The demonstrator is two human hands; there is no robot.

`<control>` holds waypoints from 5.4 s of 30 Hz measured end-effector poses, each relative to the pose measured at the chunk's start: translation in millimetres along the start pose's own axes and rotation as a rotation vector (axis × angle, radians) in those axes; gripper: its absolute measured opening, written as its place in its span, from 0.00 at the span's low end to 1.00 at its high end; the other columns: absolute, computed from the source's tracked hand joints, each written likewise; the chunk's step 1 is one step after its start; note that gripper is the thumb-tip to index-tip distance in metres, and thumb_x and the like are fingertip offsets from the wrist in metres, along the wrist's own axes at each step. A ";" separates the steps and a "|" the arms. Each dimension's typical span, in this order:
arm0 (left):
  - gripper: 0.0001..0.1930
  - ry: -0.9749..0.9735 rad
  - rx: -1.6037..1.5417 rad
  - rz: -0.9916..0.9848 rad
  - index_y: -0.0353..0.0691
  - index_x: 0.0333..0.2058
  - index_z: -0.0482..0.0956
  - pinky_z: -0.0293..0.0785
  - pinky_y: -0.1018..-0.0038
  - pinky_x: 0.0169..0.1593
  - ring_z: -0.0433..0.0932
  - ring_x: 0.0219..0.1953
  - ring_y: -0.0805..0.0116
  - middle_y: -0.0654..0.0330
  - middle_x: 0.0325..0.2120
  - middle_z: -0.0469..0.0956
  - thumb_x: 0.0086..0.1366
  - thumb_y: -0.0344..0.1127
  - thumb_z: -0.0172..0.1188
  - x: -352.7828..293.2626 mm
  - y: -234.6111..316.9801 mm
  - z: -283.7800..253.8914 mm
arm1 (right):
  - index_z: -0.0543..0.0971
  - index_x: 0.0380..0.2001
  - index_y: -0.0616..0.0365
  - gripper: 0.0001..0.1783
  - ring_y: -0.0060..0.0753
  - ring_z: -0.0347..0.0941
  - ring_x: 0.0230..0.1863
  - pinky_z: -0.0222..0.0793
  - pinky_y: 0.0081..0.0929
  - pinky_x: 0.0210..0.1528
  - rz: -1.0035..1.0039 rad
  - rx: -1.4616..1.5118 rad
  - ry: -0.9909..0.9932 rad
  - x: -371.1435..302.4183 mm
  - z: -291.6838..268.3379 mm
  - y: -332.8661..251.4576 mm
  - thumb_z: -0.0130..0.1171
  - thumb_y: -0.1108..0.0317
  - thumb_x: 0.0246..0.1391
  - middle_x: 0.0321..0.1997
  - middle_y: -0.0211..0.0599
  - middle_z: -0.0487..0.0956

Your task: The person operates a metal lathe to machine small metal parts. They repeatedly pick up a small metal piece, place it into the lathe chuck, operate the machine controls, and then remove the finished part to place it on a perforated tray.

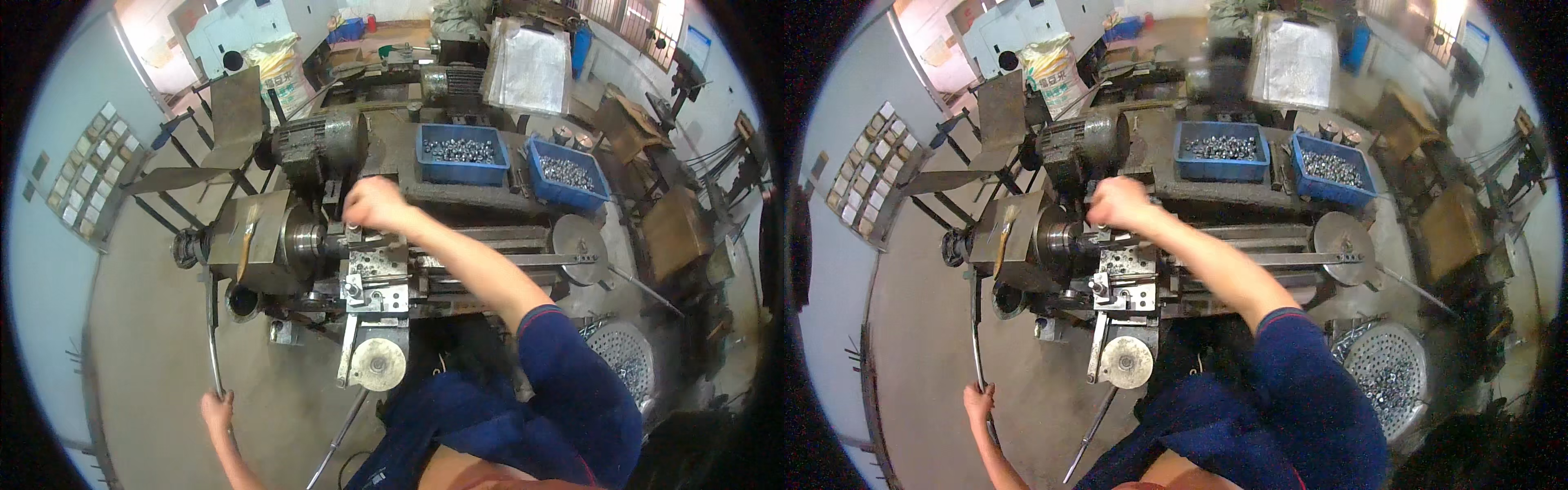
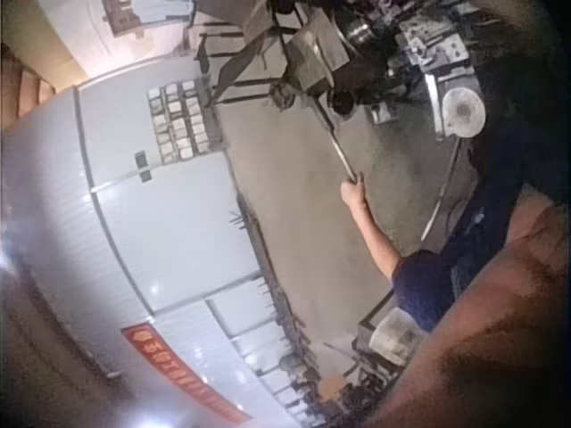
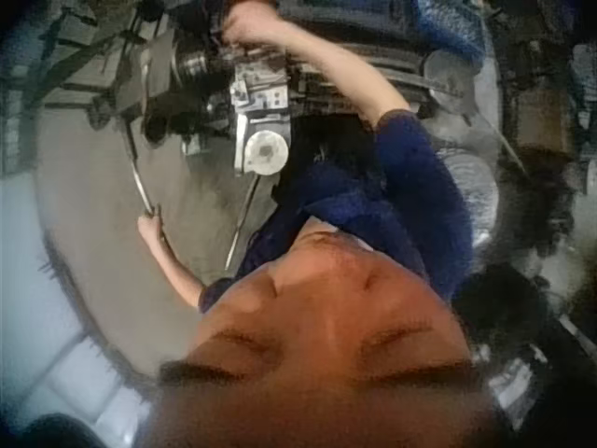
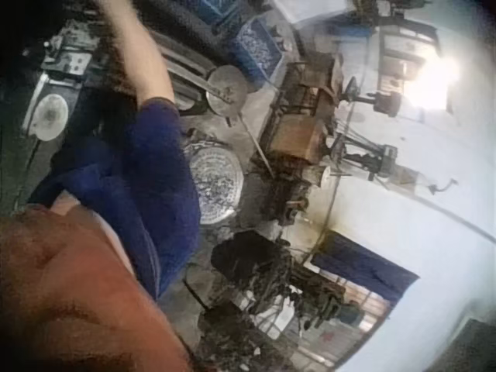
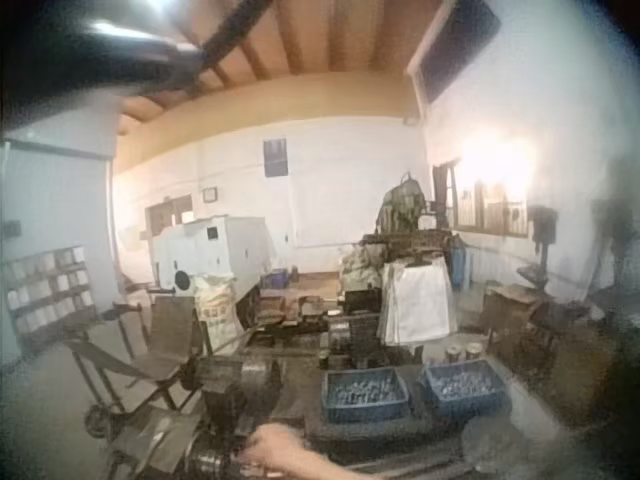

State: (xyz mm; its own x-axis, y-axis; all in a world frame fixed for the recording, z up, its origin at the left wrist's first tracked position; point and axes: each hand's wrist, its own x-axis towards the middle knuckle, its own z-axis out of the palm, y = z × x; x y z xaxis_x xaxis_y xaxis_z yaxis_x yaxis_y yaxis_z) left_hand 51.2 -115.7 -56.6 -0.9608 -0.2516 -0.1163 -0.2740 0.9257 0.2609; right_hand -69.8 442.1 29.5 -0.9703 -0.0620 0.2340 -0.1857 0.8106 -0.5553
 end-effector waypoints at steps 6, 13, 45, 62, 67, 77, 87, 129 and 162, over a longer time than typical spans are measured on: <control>0.09 -0.308 -0.786 0.081 0.26 0.32 0.73 0.72 0.71 0.23 0.75 0.18 0.65 0.55 0.15 0.73 0.54 0.27 0.55 38.3 43.8 -0.3 | 0.81 0.32 0.49 0.20 0.45 0.76 0.38 0.72 0.34 0.41 0.579 -0.346 -0.086 -32.2 -62.6 137.6 0.60 0.59 0.28 0.34 0.47 0.79; 0.13 -0.144 -0.821 0.124 0.25 0.36 0.71 0.73 0.71 0.24 0.73 0.18 0.67 0.56 0.17 0.72 0.55 0.30 0.56 38.2 44.2 7.1 | 0.81 0.33 0.51 0.21 0.51 0.70 0.49 0.66 0.34 0.51 0.146 0.033 0.464 -97.3 -80.3 168.8 0.57 0.64 0.27 0.50 0.55 0.70; 0.19 -0.184 -0.673 0.049 0.33 0.35 0.79 0.70 0.61 0.40 0.75 0.36 0.52 0.41 0.31 0.76 0.54 0.45 0.58 -3.8 76.2 1.6 | 0.80 0.22 0.59 0.15 0.45 0.76 0.34 0.72 0.34 0.40 1.287 -0.406 -0.259 -621.1 -62.1 153.2 0.57 0.60 0.31 0.28 0.48 0.79; 0.18 -0.141 -0.474 0.128 0.32 0.32 0.79 0.70 0.61 0.40 0.75 0.36 0.52 0.40 0.30 0.76 0.54 0.45 0.58 0.1 79.7 -6.0 | 0.79 0.25 0.62 0.22 0.47 0.73 0.41 0.69 0.36 0.45 1.435 -0.400 -0.061 -615.8 -43.7 168.4 0.62 0.55 0.28 0.35 0.49 0.77; 0.19 0.069 0.341 0.348 0.32 0.30 0.79 0.70 0.61 0.40 0.75 0.36 0.52 0.40 0.29 0.76 0.54 0.45 0.58 -5.1 87.5 -26.6 | 0.78 0.25 0.60 0.19 0.51 0.72 0.39 0.68 0.38 0.44 1.402 -0.211 0.173 -592.8 -70.5 165.7 0.60 0.58 0.26 0.36 0.54 0.76; 0.15 -0.291 -0.678 0.925 0.34 0.40 0.77 0.71 0.76 0.41 0.77 0.36 0.71 0.57 0.33 0.79 0.54 0.33 0.62 -107.3 350.1 5.9 | 0.76 0.33 0.62 0.20 0.47 0.72 0.40 0.70 0.32 0.43 -0.143 0.069 0.345 -299.4 -65.9 21.5 0.57 0.71 0.28 0.45 0.49 0.71; 0.17 -0.709 -1.156 0.931 0.33 0.47 0.71 0.72 0.78 0.42 0.75 0.39 0.75 0.61 0.34 0.78 0.58 0.28 0.57 -122.6 385.0 43.4 | 0.76 0.31 0.66 0.22 0.48 0.69 0.37 0.69 0.34 0.38 -0.538 0.079 0.226 -210.1 -40.0 -37.9 0.56 0.70 0.24 0.41 0.49 0.72; 0.14 0.093 -0.271 0.100 0.32 0.35 0.72 0.70 0.63 0.31 0.76 0.25 0.52 0.47 0.19 0.74 0.60 0.39 0.54 -13.5 31.9 -9.7 | 0.83 0.23 0.41 0.15 0.39 0.72 0.38 0.67 0.35 0.41 -0.300 -0.468 -0.258 7.9 54.8 -40.1 0.56 0.62 0.23 0.26 0.34 0.80; 0.21 -0.012 -0.516 0.120 0.31 0.34 0.77 0.72 0.65 0.36 0.78 0.31 0.58 0.48 0.26 0.78 0.49 0.45 0.63 138.3 47.1 168.0 | 0.78 0.32 0.60 0.20 0.46 0.70 0.44 0.66 0.33 0.47 -0.329 -0.051 0.187 -89.3 -51.7 8.4 0.55 0.70 0.28 0.44 0.44 0.76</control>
State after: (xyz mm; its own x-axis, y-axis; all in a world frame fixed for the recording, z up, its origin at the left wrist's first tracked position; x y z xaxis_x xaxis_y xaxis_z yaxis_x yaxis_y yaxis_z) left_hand -87.5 -59.4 -221.3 -0.9870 -0.1461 -0.0670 -0.1500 0.6873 0.7108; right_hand 23.3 484.5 45.2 -0.8144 -0.2202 0.5370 -0.4698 0.7933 -0.3873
